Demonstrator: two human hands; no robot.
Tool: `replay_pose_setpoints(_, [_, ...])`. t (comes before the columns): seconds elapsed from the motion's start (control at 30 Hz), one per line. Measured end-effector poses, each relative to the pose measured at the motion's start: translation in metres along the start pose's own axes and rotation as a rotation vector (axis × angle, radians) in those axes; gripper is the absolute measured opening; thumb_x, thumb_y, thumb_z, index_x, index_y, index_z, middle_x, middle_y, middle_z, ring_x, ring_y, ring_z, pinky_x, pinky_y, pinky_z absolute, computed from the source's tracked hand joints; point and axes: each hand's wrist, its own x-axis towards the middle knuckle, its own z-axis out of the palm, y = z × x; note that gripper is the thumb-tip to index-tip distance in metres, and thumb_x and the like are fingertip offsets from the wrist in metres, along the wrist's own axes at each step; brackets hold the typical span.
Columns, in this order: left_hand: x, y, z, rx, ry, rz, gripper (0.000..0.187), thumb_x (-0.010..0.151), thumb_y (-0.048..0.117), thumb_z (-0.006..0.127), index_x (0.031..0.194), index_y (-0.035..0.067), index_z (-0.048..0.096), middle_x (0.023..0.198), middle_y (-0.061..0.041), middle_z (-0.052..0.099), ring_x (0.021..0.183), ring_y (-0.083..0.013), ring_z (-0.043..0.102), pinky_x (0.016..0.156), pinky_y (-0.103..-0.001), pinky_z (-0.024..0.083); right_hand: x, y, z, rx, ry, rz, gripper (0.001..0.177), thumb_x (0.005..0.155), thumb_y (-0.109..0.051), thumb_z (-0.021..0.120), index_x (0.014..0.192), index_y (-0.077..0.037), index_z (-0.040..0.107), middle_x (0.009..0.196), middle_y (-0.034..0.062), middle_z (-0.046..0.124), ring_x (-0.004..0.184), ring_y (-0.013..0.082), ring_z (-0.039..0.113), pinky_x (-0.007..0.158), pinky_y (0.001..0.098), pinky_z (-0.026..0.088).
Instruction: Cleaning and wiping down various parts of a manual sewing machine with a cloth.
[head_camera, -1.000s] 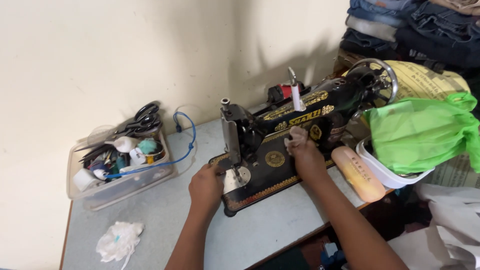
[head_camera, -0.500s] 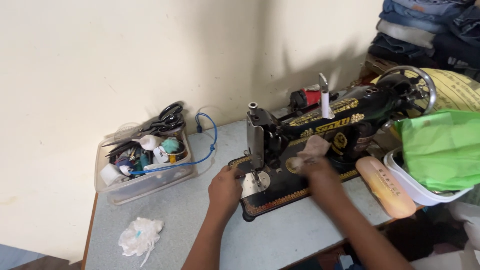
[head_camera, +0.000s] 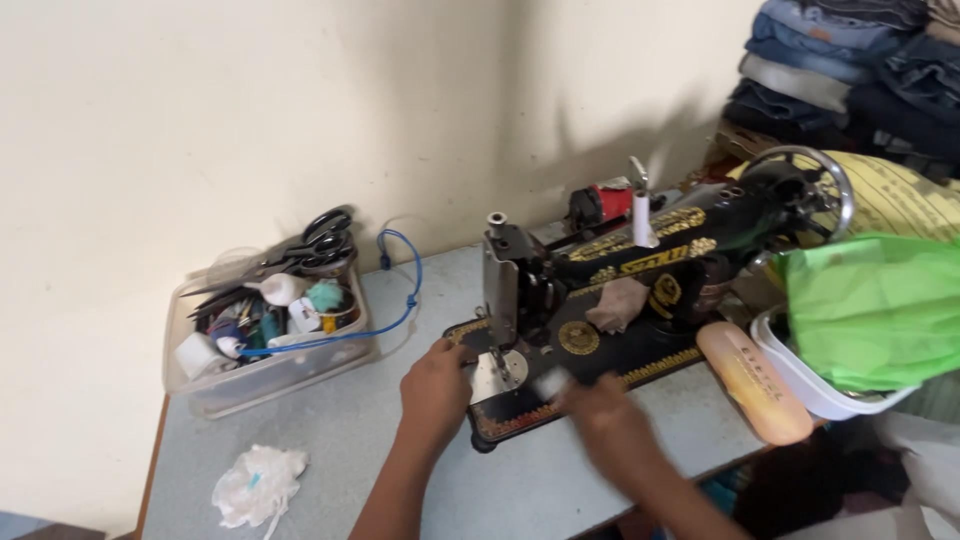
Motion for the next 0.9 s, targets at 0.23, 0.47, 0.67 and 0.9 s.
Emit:
replay_pose_setpoints(0.23, [-0.002, 0.006, 0.002, 0.088, -0.044, -0.006, 0.036, 0.080, 0.002, 0.056, 0.106, 0.016, 0.077, 0.115, -0.005, 0.068, 0.101, -0.0324, 0.068, 0.085, -0.046, 0.053, 0.016, 0.083, -0.043, -0.242, 0.118, 0.405, 0.033, 0.069, 0.010, 0.064, 0.098, 0.000, 0.077, 0.085, 0.0209, 0.073, 0.092, 0.0351, 0.064, 0.077, 0.0469, 0.055])
replay_pose_setpoints(0.47, [0.005, 0.004, 0.026, 0.150, -0.044, -0.016, 0.025, 0.084, 0.011, 0.057, 0.106, 0.012, 0.070, 0.113, -0.010, 0.065, 0.097, -0.0333, 0.069, 0.081, -0.047, 0.054, 0.039, 0.100, 0.017, -0.310, 0.102, 0.286, 0.026, 0.070, 0.008, 0.056, 0.090, 0.007, 0.072, 0.102, 0.0219, 0.072, 0.104, 0.0370, 0.060, 0.083, 0.0425, 0.056])
replay_pose_setpoints(0.67, [-0.014, -0.005, 0.080, 0.217, -0.124, -0.098, 0.023, 0.094, 0.019, 0.054, 0.095, 0.007, 0.073, 0.099, -0.015, 0.071, 0.091, -0.0351, 0.071, 0.081, -0.048, 0.055, 0.059, 0.093, 0.029, -0.275, -0.054, 0.396, 0.018, 0.083, 0.003, 0.056, 0.095, 0.006, 0.070, 0.105, 0.0213, 0.069, 0.109, 0.0364, 0.059, 0.085, 0.0402, 0.057])
replay_pose_setpoints(0.9, [0.004, 0.123, 0.109, 0.048, -0.105, 0.554, 0.018, 0.085, 0.009, 0.058, 0.096, 0.000, 0.069, 0.106, -0.018, 0.066, 0.103, -0.0349, 0.064, 0.079, -0.046, 0.056, 0.018, 0.078, -0.033, -0.086, 0.003, 0.191, 0.049, 0.065, 0.006, 0.062, 0.113, 0.006, 0.070, 0.114, 0.0182, 0.072, 0.100, 0.0354, 0.060, 0.082, 0.0413, 0.054])
